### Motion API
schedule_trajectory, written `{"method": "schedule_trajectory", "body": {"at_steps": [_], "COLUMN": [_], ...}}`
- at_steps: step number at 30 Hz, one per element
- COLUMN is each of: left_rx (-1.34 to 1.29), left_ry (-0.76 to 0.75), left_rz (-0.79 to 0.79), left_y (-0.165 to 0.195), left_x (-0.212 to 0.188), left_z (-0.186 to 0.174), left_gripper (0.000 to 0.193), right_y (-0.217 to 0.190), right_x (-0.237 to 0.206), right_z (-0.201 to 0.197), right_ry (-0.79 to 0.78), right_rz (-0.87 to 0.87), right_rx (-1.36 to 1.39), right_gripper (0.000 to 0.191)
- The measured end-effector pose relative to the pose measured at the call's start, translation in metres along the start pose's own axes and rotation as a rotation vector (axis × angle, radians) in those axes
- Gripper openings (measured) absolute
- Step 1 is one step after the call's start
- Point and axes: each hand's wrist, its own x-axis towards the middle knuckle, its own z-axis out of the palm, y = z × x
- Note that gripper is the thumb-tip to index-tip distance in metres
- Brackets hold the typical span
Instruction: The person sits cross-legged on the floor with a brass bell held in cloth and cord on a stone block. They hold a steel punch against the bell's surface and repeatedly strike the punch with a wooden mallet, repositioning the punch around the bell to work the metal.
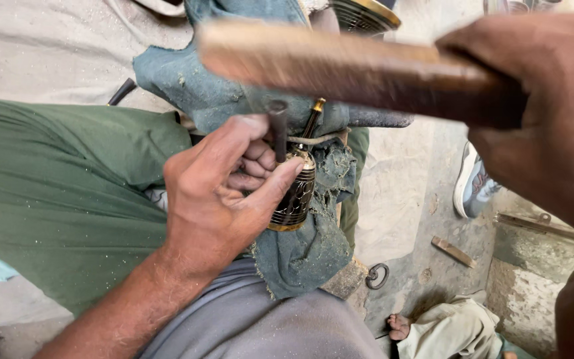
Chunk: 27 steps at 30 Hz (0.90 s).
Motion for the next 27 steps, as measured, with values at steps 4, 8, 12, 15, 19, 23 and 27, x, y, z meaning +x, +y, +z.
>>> {"method": "schedule_trajectory", "body": {"at_steps": [4, 8, 12, 15, 19, 23, 27], "left_rx": [-0.072, -0.053, -0.119, 0.01, 0.067, 0.163, 0.192], "left_ry": [0.079, 0.076, 0.081, -0.038, -0.269, -0.377, -0.43], "left_rz": [-0.081, -0.072, -0.018, 0.13, 0.079, 0.205, 0.134], "left_y": [-0.005, -0.002, 0.015, 0.021, 0.016, 0.016, 0.025], "left_x": [-0.006, -0.006, -0.001, 0.01, 0.029, 0.043, 0.053], "left_z": [0.006, 0.007, 0.003, -0.005, -0.005, -0.003, -0.002], "left_gripper": [0.03, 0.028, 0.029, 0.037, 0.046, 0.046, 0.046], "right_y": [-0.007, -0.009, -0.008, -0.007, -0.005, 0.012, 0.026], "right_x": [0.014, 0.003, -0.004, -0.021, -0.058, -0.087, -0.098], "right_z": [-0.001, -0.016, -0.013, -0.01, 0.025, 0.071, 0.09], "right_ry": [-0.138, 0.011, -0.002, 0.159, 0.467, 0.351, 0.171], "right_rz": [0.348, -0.025, 0.204, 0.25, 0.277, 0.35, 0.595], "right_rx": [-0.046, -0.185, -0.056, 0.171, 1.145, 1.267, 0.908], "right_gripper": [0.025, 0.032, 0.045, 0.055, 0.048, 0.045, 0.045]}}
